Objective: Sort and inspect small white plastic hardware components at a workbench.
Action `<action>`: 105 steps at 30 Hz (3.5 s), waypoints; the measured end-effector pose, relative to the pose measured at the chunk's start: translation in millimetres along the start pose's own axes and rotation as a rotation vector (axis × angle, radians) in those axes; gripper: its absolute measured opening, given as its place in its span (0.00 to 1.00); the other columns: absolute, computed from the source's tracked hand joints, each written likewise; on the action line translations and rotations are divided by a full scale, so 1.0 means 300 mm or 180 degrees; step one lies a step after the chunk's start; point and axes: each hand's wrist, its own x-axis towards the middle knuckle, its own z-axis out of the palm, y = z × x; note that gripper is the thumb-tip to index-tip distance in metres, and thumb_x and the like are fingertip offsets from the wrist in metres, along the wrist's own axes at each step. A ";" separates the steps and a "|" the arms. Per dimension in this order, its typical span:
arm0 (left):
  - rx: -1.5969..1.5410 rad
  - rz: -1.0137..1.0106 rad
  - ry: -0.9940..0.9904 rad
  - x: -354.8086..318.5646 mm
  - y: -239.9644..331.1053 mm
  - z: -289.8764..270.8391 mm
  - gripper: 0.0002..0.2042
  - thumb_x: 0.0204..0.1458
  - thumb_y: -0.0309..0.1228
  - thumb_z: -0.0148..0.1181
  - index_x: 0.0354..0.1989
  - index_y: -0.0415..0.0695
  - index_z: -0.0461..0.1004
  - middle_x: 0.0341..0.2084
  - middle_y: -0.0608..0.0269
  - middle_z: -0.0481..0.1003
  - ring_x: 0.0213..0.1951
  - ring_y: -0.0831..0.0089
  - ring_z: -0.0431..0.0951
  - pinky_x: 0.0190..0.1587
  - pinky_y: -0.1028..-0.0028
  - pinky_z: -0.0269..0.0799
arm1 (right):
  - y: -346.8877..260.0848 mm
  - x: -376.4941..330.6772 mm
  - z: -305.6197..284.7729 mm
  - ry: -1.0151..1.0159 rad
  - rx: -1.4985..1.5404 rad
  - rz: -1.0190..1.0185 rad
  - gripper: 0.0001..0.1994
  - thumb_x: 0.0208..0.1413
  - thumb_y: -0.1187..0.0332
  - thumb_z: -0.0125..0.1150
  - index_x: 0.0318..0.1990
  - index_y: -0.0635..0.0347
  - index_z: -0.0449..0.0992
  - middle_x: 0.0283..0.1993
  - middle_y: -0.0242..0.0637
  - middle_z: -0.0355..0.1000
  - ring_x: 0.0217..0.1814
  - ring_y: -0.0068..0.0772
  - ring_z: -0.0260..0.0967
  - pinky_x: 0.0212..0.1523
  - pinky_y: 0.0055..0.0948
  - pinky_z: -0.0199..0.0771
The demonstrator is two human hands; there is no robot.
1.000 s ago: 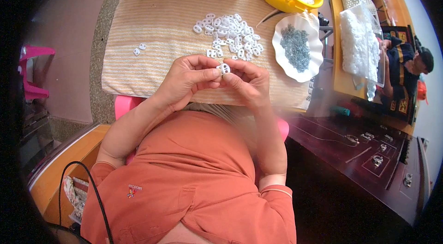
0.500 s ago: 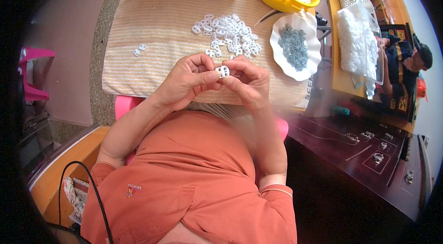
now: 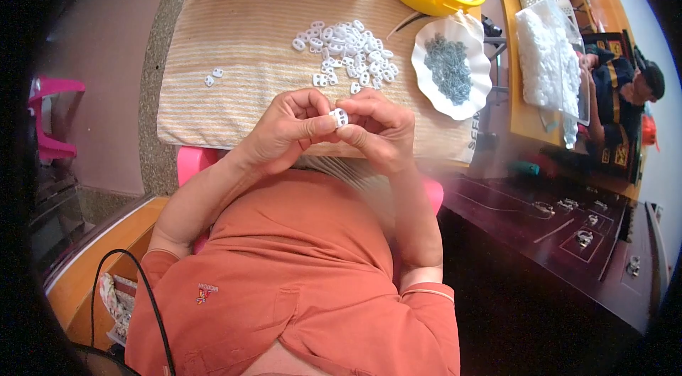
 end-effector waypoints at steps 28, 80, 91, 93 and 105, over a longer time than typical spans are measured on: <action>0.0549 0.0361 0.0809 0.003 0.044 0.002 0.06 0.56 0.28 0.59 0.36 0.37 0.75 0.35 0.58 0.78 0.35 0.77 0.77 0.40 0.77 0.77 | -0.185 0.203 -0.147 0.1199 -0.2146 0.0388 0.08 0.54 0.73 0.63 0.39 0.68 0.77 0.29 0.35 0.76 0.26 0.19 0.72 0.27 0.18 0.73; 0.5963 0.2488 0.1202 0.039 0.067 -0.047 0.08 0.45 0.30 0.64 0.34 0.43 0.78 0.34 0.62 0.73 0.41 0.60 0.70 0.45 0.65 0.69 | -0.025 -0.022 -0.013 0.0179 -0.3213 -0.0199 0.06 0.47 0.80 0.64 0.32 0.66 0.74 0.30 0.40 0.73 0.28 0.33 0.72 0.28 0.26 0.72; 0.5883 0.2549 0.1140 0.054 0.054 -0.055 0.05 0.45 0.29 0.64 0.30 0.44 0.78 0.29 0.63 0.73 0.37 0.61 0.71 0.41 0.65 0.68 | -0.023 -0.026 0.004 0.0304 -0.2728 -0.0101 0.05 0.48 0.80 0.63 0.31 0.64 0.73 0.29 0.40 0.72 0.28 0.37 0.71 0.27 0.30 0.69; 0.5881 0.2448 0.1144 0.057 0.053 -0.058 0.04 0.45 0.29 0.63 0.29 0.44 0.78 0.28 0.62 0.73 0.36 0.61 0.71 0.41 0.65 0.67 | -0.019 -0.026 0.004 0.0308 -0.2650 -0.0079 0.05 0.47 0.80 0.63 0.31 0.65 0.73 0.29 0.40 0.72 0.28 0.35 0.71 0.27 0.29 0.69; 0.5948 0.2577 0.1080 0.062 0.046 -0.048 0.05 0.46 0.30 0.62 0.30 0.45 0.78 0.28 0.64 0.73 0.37 0.62 0.71 0.45 0.63 0.64 | -0.002 -0.036 0.000 0.0336 -0.2441 0.0051 0.05 0.48 0.81 0.64 0.32 0.65 0.73 0.29 0.36 0.71 0.27 0.24 0.67 0.28 0.23 0.67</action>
